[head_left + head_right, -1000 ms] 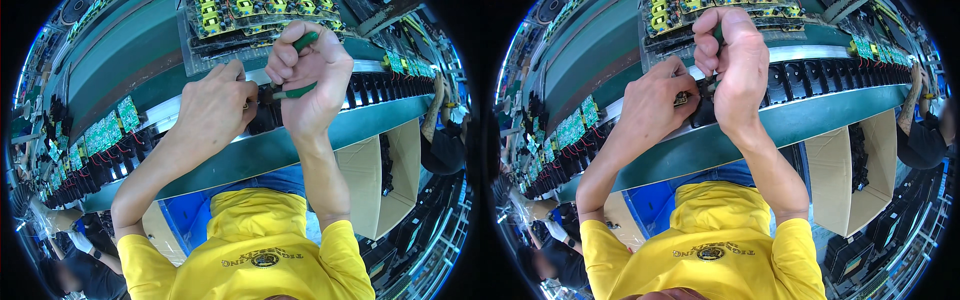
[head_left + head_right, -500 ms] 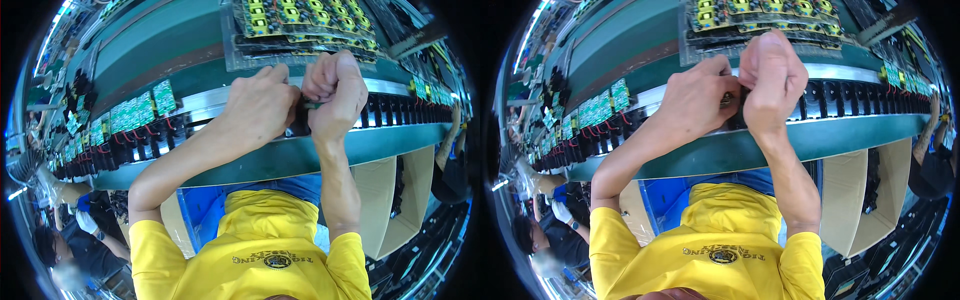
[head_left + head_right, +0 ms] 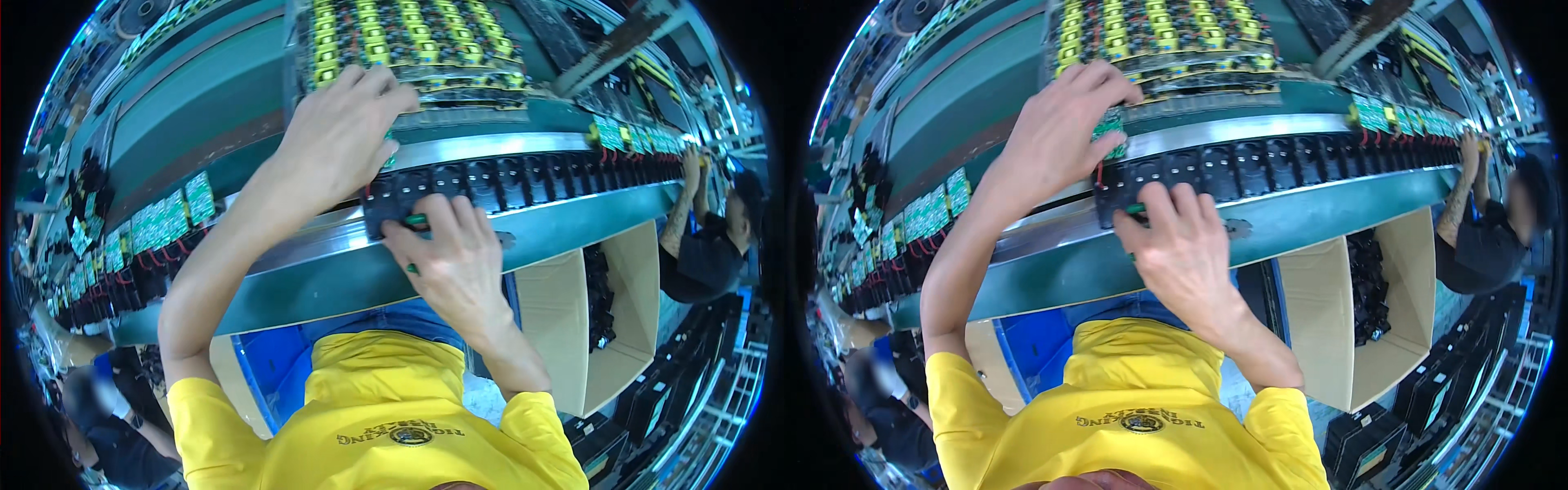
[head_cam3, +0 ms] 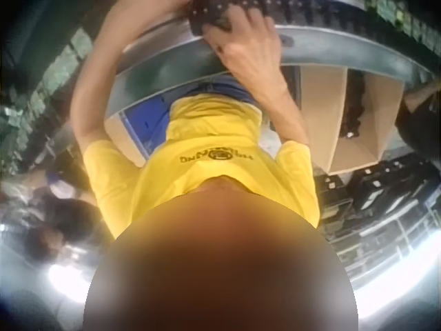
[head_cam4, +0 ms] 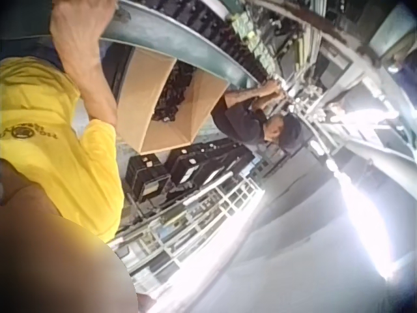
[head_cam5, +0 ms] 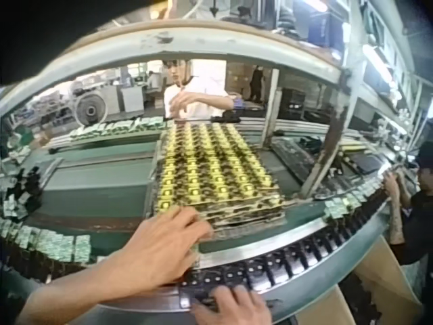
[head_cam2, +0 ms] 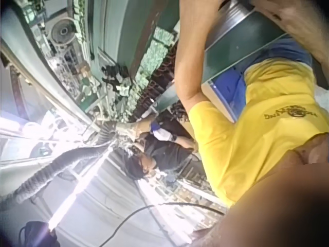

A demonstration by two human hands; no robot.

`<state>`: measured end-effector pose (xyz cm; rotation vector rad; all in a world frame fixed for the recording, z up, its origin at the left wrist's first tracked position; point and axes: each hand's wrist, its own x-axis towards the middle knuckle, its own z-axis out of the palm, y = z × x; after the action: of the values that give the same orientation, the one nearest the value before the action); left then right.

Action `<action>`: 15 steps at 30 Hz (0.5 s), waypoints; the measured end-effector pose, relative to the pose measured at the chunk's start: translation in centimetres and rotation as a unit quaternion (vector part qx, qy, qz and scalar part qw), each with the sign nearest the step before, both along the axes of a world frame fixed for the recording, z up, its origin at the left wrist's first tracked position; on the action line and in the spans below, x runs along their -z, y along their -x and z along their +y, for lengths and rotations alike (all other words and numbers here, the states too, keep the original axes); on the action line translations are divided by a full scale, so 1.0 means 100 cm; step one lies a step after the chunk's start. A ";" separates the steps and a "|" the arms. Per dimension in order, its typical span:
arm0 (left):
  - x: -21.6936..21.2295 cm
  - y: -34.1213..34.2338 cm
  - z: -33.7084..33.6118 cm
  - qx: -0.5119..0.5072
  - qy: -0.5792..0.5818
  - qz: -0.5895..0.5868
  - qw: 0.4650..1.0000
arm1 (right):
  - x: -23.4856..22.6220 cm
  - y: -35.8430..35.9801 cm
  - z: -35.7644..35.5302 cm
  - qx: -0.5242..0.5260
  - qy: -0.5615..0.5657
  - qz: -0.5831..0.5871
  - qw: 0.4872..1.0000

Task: Assembling electronic components on circuit boards along a production conveyor line.

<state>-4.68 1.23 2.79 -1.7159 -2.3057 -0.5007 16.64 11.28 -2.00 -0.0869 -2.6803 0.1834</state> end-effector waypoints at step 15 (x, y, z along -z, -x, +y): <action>0.008 -0.017 -0.197 -0.089 0.068 0.031 0.993 | -0.002 -0.072 0.243 0.497 -0.010 0.033 0.867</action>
<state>-2.99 -18.47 1.95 -1.5376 -2.4684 -0.2583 23.83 35.60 -1.85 -1.3705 -2.2206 -0.1695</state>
